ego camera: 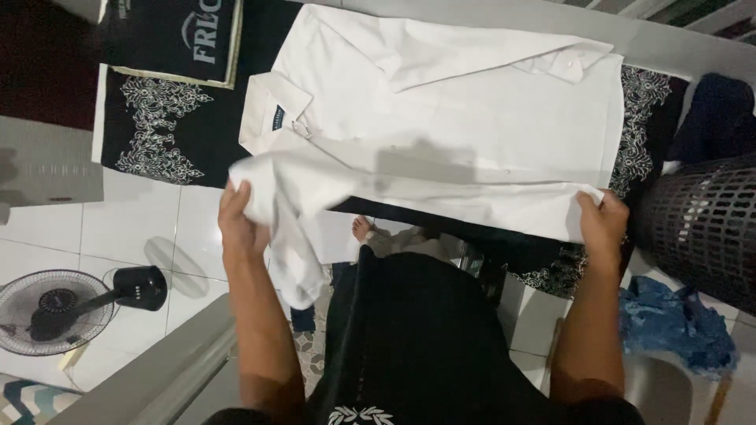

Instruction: Folding a white long-sleeved dress shirt on a low surface.

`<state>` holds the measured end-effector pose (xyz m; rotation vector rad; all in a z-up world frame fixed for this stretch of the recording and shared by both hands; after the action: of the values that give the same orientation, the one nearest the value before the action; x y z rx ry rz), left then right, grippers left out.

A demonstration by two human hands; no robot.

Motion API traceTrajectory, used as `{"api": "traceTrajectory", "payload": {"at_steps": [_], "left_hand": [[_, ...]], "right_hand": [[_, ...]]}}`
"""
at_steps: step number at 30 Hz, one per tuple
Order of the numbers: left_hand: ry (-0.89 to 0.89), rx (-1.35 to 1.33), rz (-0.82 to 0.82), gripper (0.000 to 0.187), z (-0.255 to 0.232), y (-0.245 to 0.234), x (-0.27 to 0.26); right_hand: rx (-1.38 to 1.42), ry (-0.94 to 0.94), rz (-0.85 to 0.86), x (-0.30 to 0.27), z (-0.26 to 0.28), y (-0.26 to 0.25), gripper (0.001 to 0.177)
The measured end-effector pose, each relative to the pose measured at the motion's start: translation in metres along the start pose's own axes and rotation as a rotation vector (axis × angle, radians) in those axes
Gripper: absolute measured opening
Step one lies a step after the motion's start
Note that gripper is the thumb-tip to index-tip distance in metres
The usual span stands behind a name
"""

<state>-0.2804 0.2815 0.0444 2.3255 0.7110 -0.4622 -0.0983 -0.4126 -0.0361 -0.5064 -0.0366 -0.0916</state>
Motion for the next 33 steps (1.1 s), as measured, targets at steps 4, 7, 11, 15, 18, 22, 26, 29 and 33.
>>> {"api": "traceTrajectory", "payload": {"at_steps": [4, 7, 11, 15, 18, 22, 26, 29, 33], "left_hand": [[0.187, 0.128, 0.088, 0.059, 0.010, 0.023, 0.017], [0.302, 1.287, -0.169, 0.066, 0.045, 0.031, 0.021], [-0.031, 1.235, -0.189, 0.046, 0.075, 0.021, 0.017], [-0.073, 0.933, -0.061, 0.050, 0.074, 0.002, 0.033], [-0.142, 0.929, -0.158, 0.061, 0.007, 0.064, 0.024], [0.123, 0.091, 0.247, 0.060, -0.044, 0.115, 0.047], [0.410, 0.585, 0.018, 0.056, -0.039, 0.079, 0.082], [0.548, 1.280, -0.305, 0.061, -0.017, 0.061, 0.085], [0.545, 1.646, -0.426, 0.059, -0.015, 0.085, 0.079]], "right_hand": [[-0.142, -0.093, 0.019, 0.009, 0.004, 0.012, 0.024], [-0.208, -0.070, 0.027, 0.011, -0.007, 0.022, 0.026], [-0.134, -0.013, 0.004, 0.007, -0.007, 0.025, 0.025], [-0.117, -0.050, -0.014, 0.005, 0.014, 0.016, 0.024], [0.005, -0.138, -0.049, 0.012, 0.031, 0.009, 0.025], [0.090, -0.097, -0.058, 0.026, 0.016, 0.012, 0.025], [-0.164, 0.002, -0.018, 0.026, -0.002, 0.018, 0.026], [-0.204, 0.009, -0.011, 0.024, -0.008, 0.023, 0.027], [-0.073, 0.001, -0.029, 0.018, -0.026, 0.022, 0.025]]}}
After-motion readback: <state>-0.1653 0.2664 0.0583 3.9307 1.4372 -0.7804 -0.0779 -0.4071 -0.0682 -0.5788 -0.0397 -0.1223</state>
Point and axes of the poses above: each hand's wrist, its own x-axis towards the middle knuckle, its own y-axis out of the palm, z = x × y, the point moved 8 cm from there along x, towards the middle knuckle, and after that the axes turned 8 degrees about -y, right-handed, at the moved point
